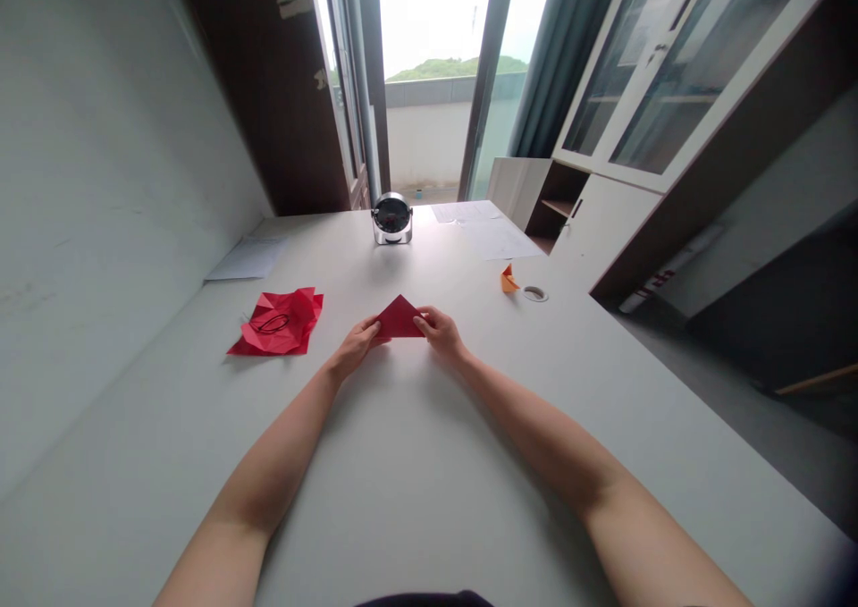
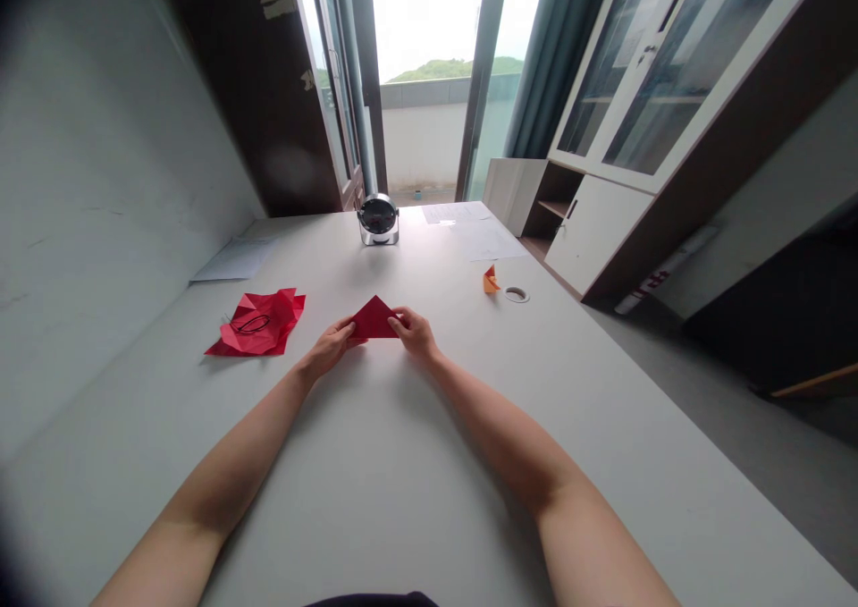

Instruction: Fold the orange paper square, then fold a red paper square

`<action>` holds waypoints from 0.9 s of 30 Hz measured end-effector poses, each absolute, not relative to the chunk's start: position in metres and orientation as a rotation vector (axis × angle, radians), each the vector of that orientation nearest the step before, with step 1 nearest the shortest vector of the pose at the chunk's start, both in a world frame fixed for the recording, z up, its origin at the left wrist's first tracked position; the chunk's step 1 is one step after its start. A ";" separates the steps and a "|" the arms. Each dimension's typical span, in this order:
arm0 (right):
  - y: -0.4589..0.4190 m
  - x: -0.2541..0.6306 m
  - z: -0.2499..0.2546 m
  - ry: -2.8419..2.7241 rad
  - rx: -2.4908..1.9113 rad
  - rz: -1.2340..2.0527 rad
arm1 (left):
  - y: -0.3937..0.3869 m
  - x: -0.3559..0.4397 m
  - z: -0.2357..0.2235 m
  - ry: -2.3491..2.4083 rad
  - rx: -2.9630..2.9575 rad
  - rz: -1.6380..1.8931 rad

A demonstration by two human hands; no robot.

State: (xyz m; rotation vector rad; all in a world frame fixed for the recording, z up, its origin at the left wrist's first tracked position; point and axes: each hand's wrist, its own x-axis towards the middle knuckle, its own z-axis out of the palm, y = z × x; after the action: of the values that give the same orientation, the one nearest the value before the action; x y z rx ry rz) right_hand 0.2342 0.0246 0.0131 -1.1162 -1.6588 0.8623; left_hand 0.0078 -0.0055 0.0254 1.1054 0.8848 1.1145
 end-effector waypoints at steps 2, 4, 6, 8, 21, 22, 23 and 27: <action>0.024 0.235 0.014 -1.675 -1.131 0.801 | -0.006 0.007 0.027 0.878 1.093 1.125; 0.024 0.236 0.015 -1.689 -1.139 0.764 | -0.006 0.006 0.029 0.866 1.090 1.137; 0.024 0.236 0.017 -1.689 -1.147 0.749 | -0.005 0.005 0.029 0.866 1.098 1.155; 0.024 0.237 0.018 -1.682 -1.159 0.739 | -0.003 0.004 0.026 0.908 1.124 1.183; 0.026 0.237 0.015 -1.640 -1.013 1.114 | -0.002 0.008 0.015 1.093 1.344 1.257; 0.026 0.236 0.014 -1.629 -0.959 1.187 | -0.001 0.007 0.015 1.109 1.356 1.254; 0.026 0.235 0.014 -1.628 -0.920 1.235 | -0.001 0.006 0.014 1.121 1.370 1.247; 0.028 0.233 0.010 -1.725 -0.919 1.209 | 0.000 0.005 0.012 1.120 1.412 1.218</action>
State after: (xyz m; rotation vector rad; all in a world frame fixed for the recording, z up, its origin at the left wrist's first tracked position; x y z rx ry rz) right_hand 0.2329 0.0280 0.0096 -0.9186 -1.7250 1.2088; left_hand 0.0047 -0.0003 0.0118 1.4117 1.1198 1.2181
